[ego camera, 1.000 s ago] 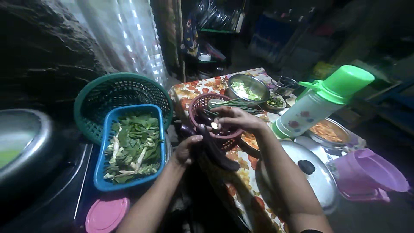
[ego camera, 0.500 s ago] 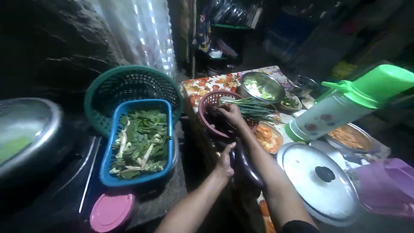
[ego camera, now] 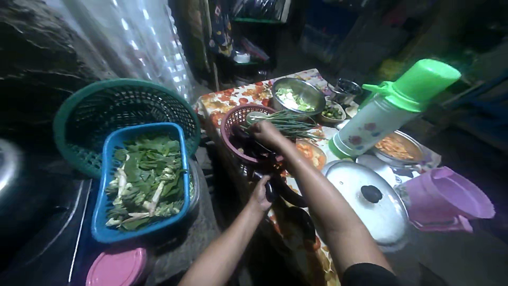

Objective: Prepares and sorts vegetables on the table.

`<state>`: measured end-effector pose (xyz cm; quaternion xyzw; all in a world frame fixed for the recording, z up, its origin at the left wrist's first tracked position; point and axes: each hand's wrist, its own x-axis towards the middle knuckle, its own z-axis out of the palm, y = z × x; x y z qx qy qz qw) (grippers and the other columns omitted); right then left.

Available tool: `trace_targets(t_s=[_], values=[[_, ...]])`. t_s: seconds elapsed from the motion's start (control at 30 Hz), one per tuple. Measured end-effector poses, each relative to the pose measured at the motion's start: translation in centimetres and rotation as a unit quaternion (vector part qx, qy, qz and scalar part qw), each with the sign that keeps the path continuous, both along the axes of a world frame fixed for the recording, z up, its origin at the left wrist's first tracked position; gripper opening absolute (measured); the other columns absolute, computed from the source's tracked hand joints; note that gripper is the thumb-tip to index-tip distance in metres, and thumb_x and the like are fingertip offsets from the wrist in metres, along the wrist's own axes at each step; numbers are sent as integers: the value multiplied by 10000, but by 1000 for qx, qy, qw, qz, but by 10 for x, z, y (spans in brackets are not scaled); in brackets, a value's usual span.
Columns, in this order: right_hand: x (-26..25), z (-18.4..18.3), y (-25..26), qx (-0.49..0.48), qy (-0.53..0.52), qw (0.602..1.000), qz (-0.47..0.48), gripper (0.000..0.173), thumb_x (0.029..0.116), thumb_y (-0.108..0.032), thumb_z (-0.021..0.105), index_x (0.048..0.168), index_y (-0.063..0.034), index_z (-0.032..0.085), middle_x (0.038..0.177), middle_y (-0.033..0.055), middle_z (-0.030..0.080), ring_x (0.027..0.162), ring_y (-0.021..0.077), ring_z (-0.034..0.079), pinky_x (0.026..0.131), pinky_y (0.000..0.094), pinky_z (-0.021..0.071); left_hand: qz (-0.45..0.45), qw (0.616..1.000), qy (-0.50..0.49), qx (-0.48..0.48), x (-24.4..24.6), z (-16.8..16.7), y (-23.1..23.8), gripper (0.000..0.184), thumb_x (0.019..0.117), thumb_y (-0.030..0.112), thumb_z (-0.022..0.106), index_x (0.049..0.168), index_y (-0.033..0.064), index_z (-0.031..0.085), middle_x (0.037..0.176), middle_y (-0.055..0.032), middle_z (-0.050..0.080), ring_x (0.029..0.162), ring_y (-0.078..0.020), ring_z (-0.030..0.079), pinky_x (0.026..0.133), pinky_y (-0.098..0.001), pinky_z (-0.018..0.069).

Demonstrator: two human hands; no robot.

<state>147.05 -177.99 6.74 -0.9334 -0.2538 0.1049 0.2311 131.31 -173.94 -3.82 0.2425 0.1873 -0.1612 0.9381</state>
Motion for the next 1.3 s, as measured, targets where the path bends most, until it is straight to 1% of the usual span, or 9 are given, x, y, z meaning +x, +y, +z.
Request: trace_targets(t_s=[0.17,0.33,0.5,0.6,0.73,0.83,1.0,1.23,1.3], values=[[5,-29,56,-131,-37,990,-22,271,1018,-149,557,1189,23,677,1196,260,679,1173,441,637,968,627,499,33,999,29,15,-27,15,27,226,1090,151,372,1052,55,573,846,-76,672,737,-124,684,651,-261,587],[3,-33,90,-213,-22,974,-66,581,984,-122,632,1498,44,416,1301,331,599,1227,498,586,979,623,483,25,999,2,29,-49,13,62,211,1084,116,373,1092,44,571,870,-81,697,771,-129,706,687,-264,602],[18,4,62,-51,49,992,-102,520,1019,-370,593,1351,30,570,1247,302,642,1187,467,620,981,666,466,8,1000,-26,4,-52,12,88,257,1068,86,337,1265,40,497,1019,-126,730,863,-188,740,750,-302,616],[9,41,21,129,99,985,-58,394,1018,-250,571,1297,24,622,1187,234,666,1086,340,648,966,558,491,7,998,-68,-6,-50,14,97,265,1039,80,348,1240,56,519,1018,-105,735,882,-191,742,771,-322,622],[-80,72,-39,140,158,977,-20,421,1008,-106,534,1422,-30,527,1228,172,646,1029,214,638,904,435,525,-25,988,-149,-14,-54,26,109,236,927,112,534,1152,86,602,1055,-95,754,984,-232,738,881,-419,607],[-154,37,-79,32,158,983,-86,450,916,-209,663,1334,-67,579,995,176,681,844,296,670,737,533,546,-76,984,-160,-27,-57,31,116,269,893,141,613,1157,88,619,1038,-102,753,974,-243,738,904,-439,601],[-217,-37,-107,-142,168,970,-108,601,859,-305,795,1296,64,614,1395,310,526,1312,475,503,1090,608,412,-182,974,-130,19,-80,25,103,239,981,88,449,1198,77,548,1023,-81,734,920,-187,724,821,-353,606],[-222,-83,-99,-240,164,948,-131,960,821,-235,848,1622,-223,319,1514,290,439,1318,529,492,998,679,464,-192,957,-200,79,-125,56,125,394,934,63,538,1326,73,499,1049,-56,730,968,-175,718,889,-347,588],[-226,-85,-90,-270,138,942,-143,942,804,-211,859,1604,-218,362,1484,314,466,1299,550,503,977,702,462,-154,958,-231,76,-145,66,151,409,908,68,557,1313,70,501,1045,-59,724,973,-184,716,896,-357,588]])
